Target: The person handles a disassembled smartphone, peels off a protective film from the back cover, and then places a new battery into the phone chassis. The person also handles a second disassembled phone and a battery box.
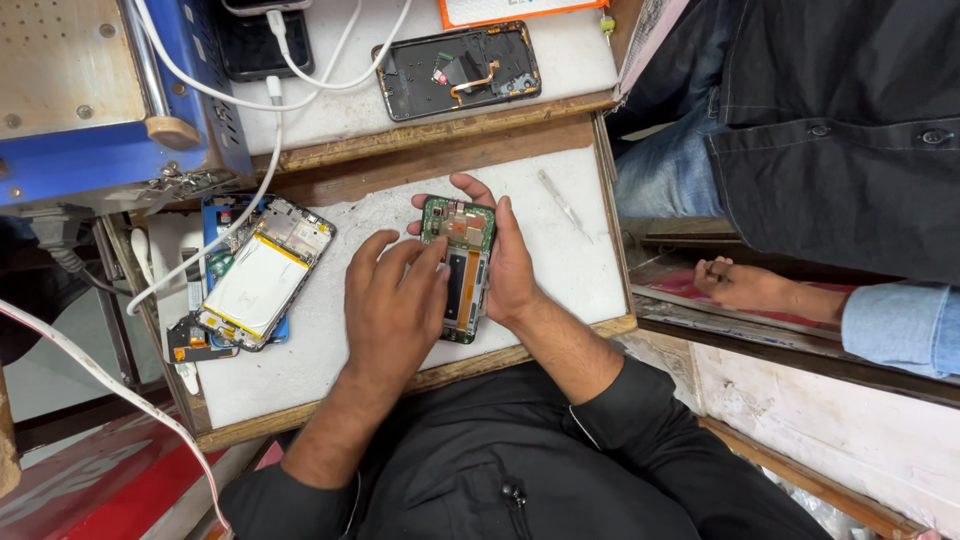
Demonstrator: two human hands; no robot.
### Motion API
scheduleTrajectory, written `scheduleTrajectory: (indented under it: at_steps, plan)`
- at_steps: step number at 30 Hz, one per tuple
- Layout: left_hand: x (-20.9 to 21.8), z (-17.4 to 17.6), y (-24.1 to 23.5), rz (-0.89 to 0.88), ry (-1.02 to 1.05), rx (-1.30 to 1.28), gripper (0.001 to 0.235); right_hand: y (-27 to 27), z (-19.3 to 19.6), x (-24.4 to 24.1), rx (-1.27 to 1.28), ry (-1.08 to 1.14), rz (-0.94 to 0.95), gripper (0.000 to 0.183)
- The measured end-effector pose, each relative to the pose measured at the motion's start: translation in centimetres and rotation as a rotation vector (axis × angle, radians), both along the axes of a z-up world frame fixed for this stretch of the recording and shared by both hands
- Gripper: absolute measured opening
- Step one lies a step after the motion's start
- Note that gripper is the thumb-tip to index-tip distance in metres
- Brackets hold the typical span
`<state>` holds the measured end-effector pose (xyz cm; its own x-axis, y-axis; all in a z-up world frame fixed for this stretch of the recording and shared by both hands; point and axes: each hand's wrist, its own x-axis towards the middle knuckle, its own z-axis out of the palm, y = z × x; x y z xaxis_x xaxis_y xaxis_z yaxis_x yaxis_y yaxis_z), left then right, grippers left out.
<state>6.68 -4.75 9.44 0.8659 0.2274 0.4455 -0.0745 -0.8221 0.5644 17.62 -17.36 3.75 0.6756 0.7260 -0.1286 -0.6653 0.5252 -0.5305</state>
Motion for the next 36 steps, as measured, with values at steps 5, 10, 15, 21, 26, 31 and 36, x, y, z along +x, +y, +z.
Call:
scheduleTrajectory:
  at_steps: [5, 10, 15, 21, 26, 31, 36]
  plan:
    - [1.6, -0.6, 0.1, 0.0, -0.026, 0.114, 0.041, 0.0, 0.3, 0.2, -0.029, 0.003, 0.012, 0.06]
    - [1.0, -1.0, 0.3, -0.018, -0.04, 0.088, 0.036, 0.1, 0.1, 0.2, -0.056, -0.005, 0.02, 0.061]
    - [0.7, -1.2, 0.3, -0.003, -0.062, -0.028, 0.03, 0.1, 0.1, 0.0, -0.051, -0.034, 0.022, 0.062]
    - [0.9, -1.2, -0.1, 0.019, -0.078, -0.049, 0.033, 0.1, -0.1, 0.0, -0.052, -0.059, 0.008, 0.062]
    - [0.4, -1.2, -1.1, 0.088, 0.004, 0.021, 0.042, 0.0, -0.1, 0.1, -0.064, -0.077, -0.01, 0.063]
    - [0.2, -1.8, -1.5, 0.092, 0.063, 0.024, 0.048, 0.0, -0.2, -0.1, -0.068, -0.124, -0.025, 0.062]
    - [0.4, -2.0, -1.2, 0.058, 0.069, 0.074, 0.048, 0.1, -0.3, -0.1, -0.078, -0.124, -0.019, 0.063]
